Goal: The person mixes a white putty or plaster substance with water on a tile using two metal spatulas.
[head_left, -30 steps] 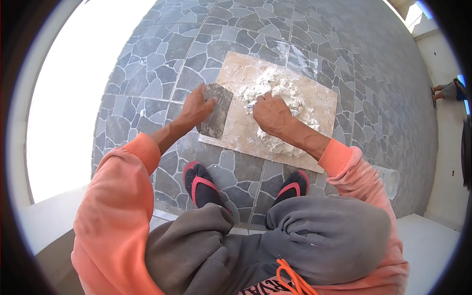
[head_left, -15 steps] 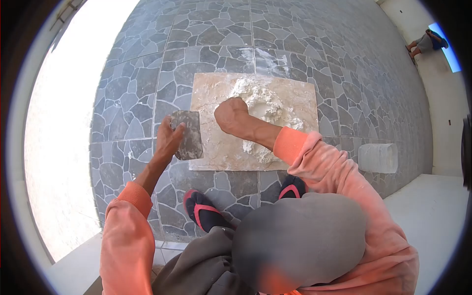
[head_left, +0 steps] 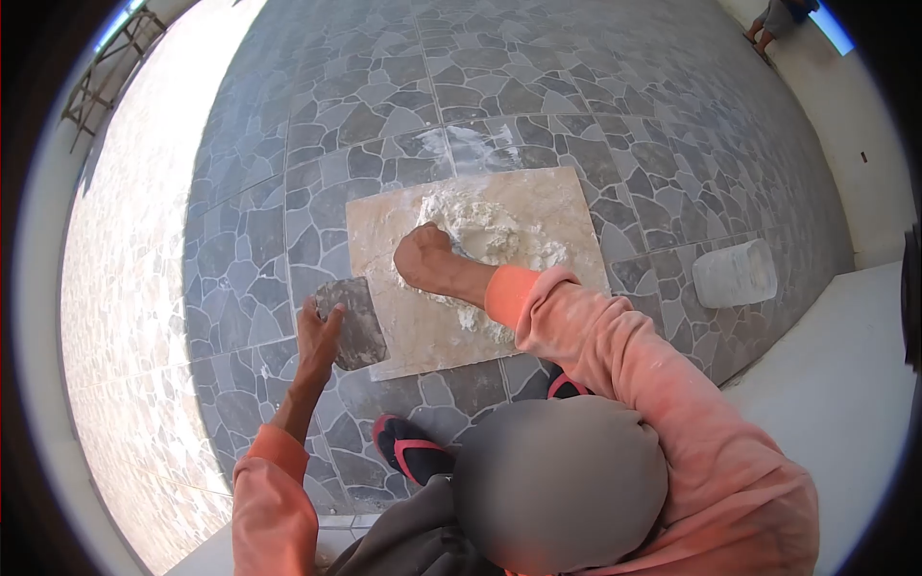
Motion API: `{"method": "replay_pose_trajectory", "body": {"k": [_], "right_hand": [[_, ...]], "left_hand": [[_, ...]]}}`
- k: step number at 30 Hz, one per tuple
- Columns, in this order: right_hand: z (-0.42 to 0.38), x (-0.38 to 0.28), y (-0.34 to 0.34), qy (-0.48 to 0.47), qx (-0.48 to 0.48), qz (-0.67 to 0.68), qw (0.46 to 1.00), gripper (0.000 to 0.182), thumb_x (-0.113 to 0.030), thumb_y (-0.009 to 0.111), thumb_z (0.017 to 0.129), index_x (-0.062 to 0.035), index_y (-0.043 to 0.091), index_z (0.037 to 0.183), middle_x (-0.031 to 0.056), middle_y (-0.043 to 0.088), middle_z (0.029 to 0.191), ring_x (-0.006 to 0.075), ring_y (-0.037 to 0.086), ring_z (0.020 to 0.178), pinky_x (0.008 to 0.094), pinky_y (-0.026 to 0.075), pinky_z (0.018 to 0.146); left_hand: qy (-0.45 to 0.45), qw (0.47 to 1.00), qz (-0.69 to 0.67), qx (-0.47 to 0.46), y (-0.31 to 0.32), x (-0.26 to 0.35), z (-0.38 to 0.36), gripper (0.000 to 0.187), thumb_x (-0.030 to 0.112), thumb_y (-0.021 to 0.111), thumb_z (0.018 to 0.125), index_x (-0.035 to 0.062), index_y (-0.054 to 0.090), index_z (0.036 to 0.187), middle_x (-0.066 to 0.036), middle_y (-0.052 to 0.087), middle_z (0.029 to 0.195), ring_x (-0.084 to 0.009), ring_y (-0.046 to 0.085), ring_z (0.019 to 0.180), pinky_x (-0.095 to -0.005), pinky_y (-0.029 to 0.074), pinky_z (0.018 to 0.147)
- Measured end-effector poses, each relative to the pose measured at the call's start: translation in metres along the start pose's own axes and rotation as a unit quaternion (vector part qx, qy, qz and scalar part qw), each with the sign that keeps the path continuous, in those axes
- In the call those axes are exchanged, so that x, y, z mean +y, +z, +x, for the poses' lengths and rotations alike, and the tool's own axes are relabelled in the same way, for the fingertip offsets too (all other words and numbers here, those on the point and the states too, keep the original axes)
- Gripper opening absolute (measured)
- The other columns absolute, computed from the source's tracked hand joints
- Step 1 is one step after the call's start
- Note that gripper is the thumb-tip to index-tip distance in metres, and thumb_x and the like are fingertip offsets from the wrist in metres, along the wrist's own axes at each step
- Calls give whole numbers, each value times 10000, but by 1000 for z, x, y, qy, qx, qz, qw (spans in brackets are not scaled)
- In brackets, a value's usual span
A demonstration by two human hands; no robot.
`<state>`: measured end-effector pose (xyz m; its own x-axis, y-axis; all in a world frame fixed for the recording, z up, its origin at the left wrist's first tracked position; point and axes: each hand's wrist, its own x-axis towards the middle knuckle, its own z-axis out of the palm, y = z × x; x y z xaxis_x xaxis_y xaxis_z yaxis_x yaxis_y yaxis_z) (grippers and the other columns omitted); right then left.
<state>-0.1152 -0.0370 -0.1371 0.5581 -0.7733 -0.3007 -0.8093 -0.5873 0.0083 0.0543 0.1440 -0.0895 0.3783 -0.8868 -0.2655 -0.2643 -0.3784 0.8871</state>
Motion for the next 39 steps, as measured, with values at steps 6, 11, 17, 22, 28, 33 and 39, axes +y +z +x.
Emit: {"method": "replay_pose_trajectory", "body": {"k": [6, 11, 17, 22, 28, 33, 39], "right_hand": [[27, 4, -3, 57, 62, -79, 993, 82, -113, 730, 704, -137, 719, 782, -20, 679, 815, 196, 651, 727, 389, 451, 459], [0, 10, -9, -59, -27, 0, 998, 77, -114, 659, 725, -97, 712, 778, 48, 701, 808, 261, 684, 776, 411, 514, 601], [-20, 58, -99, -89, -24, 35, 995, 171, -116, 637, 712, -79, 754, 832, 136, 733, 881, 310, 717, 865, 417, 555, 685], [-36, 102, -44, -178, 9, -166, 970, 115, -86, 633, 775, -122, 740, 799, 96, 725, 896, 253, 687, 921, 423, 524, 737], [-58, 153, -80, -244, 59, -164, 954, 165, -44, 612, 809, -60, 709, 941, 81, 653, 1016, 276, 611, 1016, 420, 505, 815], [-96, 169, -34, -283, 28, -194, 939, 140, -70, 616, 815, -102, 696, 926, 40, 624, 1019, 228, 579, 1025, 425, 474, 831], [-98, 155, -74, -283, 87, -169, 940, 128, -62, 621, 802, -83, 687, 910, 62, 623, 996, 241, 583, 1010, 407, 490, 783]], "left_hand": [[-26, 999, -27, -34, -1, 5, -7, 360, 174, 639, 916, -49, 513, 1168, -125, 643, 1028, -177, 626, 887, -320, 517, 777], [-9, 1000, 0, -21, 0, -10, 5, 328, 160, 639, 907, -50, 529, 1133, -128, 649, 998, -184, 633, 866, -327, 518, 759], [-8, 1000, 8, -6, 1, -9, 1, 335, 185, 641, 886, -67, 549, 1088, -166, 658, 943, -215, 636, 820, -358, 507, 731], [0, 1000, 9, 11, 6, 13, -6, 351, 196, 640, 874, -71, 558, 1087, -179, 654, 943, -226, 626, 809, -369, 501, 730], [8, 998, 67, 18, 13, 2, -4, 349, 199, 635, 864, -60, 570, 1089, -213, 647, 934, -303, 639, 826, -412, 494, 759], [16, 999, 52, 3, 22, 6, 3, 355, 199, 636, 868, -54, 564, 1107, -226, 649, 957, -337, 644, 865, -434, 490, 781], [-8, 1000, 20, -13, 31, 18, 1, 342, 188, 643, 875, -42, 561, 1114, -199, 645, 943, -278, 640, 850, -409, 497, 765]]}}
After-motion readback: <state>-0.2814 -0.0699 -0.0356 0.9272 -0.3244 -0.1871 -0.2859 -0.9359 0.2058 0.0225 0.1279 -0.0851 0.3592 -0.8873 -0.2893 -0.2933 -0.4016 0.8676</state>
